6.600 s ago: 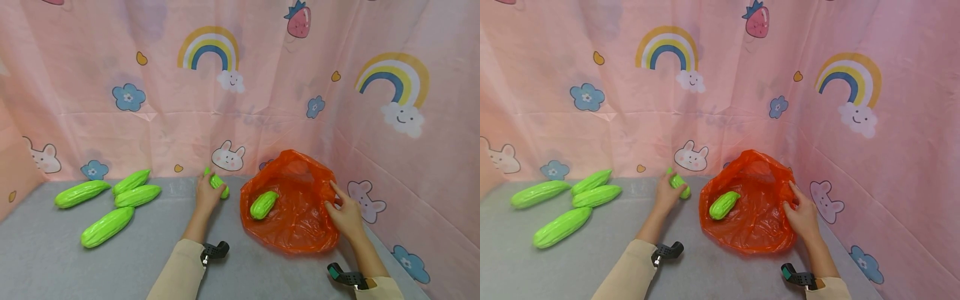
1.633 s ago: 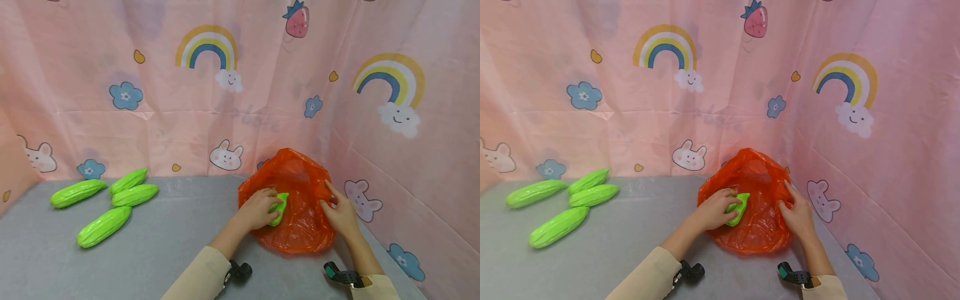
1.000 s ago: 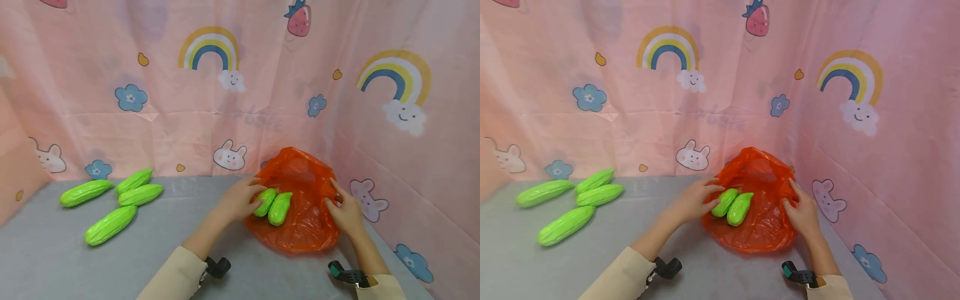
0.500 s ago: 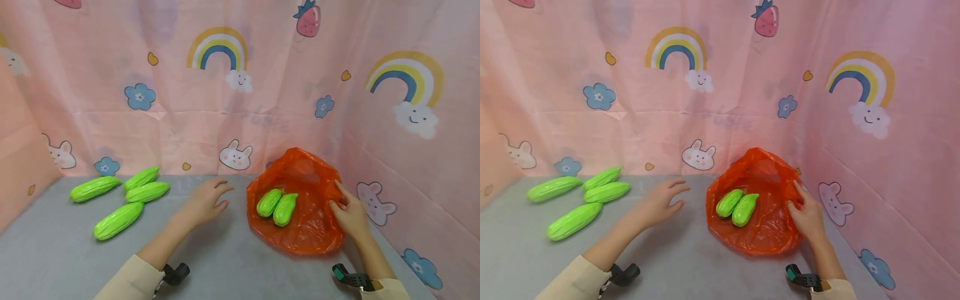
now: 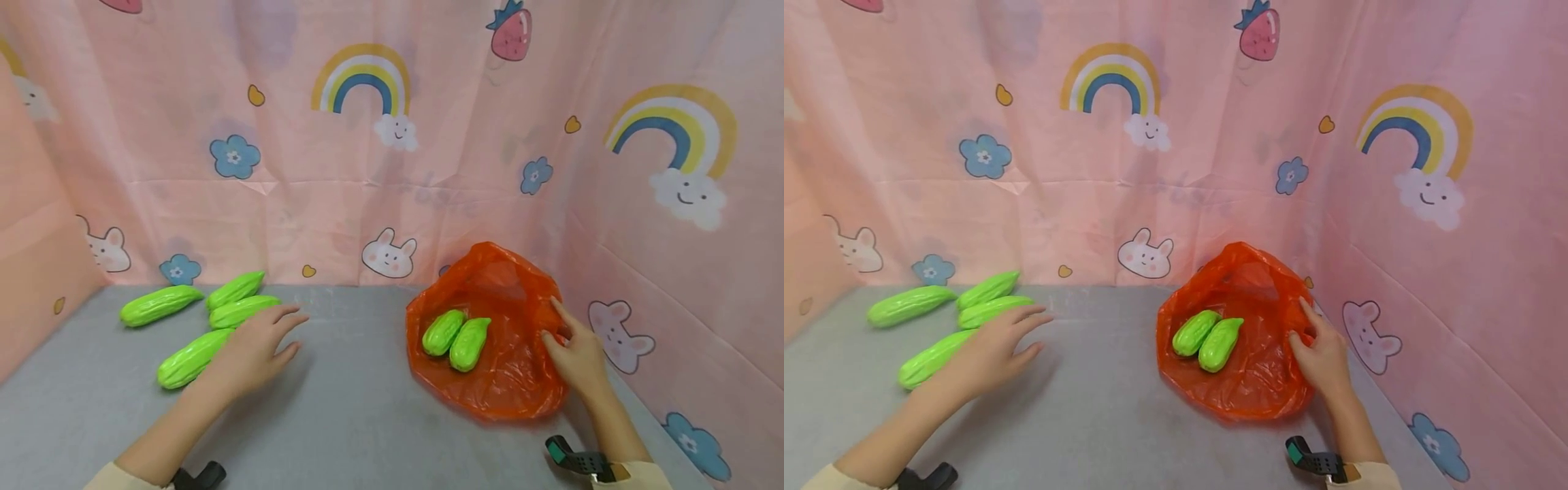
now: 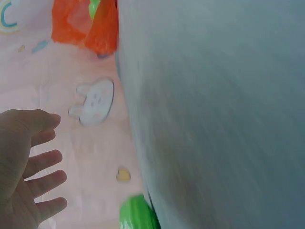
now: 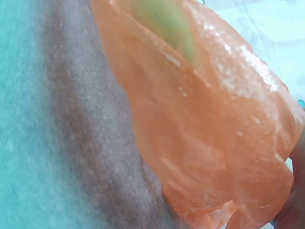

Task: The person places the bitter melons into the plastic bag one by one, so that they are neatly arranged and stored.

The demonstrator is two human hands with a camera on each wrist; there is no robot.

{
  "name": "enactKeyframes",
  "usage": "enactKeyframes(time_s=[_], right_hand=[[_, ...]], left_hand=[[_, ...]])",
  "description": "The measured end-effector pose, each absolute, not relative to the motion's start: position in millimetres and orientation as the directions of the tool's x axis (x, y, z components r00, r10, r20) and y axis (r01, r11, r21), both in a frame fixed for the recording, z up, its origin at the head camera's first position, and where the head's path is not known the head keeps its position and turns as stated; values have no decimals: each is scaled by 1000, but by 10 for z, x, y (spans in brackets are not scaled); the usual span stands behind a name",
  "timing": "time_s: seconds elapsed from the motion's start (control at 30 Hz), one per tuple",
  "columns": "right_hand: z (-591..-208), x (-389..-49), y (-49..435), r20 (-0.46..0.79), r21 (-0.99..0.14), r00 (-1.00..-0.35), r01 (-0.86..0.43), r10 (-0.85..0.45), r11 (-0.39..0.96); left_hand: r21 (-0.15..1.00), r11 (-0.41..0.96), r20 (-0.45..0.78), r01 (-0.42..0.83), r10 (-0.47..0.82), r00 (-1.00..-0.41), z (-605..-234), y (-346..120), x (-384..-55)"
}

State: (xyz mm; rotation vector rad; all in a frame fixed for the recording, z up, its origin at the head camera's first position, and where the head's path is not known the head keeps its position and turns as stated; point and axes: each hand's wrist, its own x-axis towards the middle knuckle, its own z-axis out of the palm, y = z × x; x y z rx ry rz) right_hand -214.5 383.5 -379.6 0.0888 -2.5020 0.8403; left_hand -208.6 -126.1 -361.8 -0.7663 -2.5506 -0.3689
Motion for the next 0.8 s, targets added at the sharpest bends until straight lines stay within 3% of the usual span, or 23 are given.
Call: enactKeyframes(time_s=[0.47, 0.8], right_hand=[[-3787, -2156, 3818, 476, -528, -874, -197, 96, 826], [-3794, -2148, 3824, 488, -530, -868, -214, 89, 821]], left_hand=[[270, 885, 456, 378, 229, -860, -3702, -1969, -1883], [278, 897, 425, 343, 205, -882, -3719, -2117, -1899]])
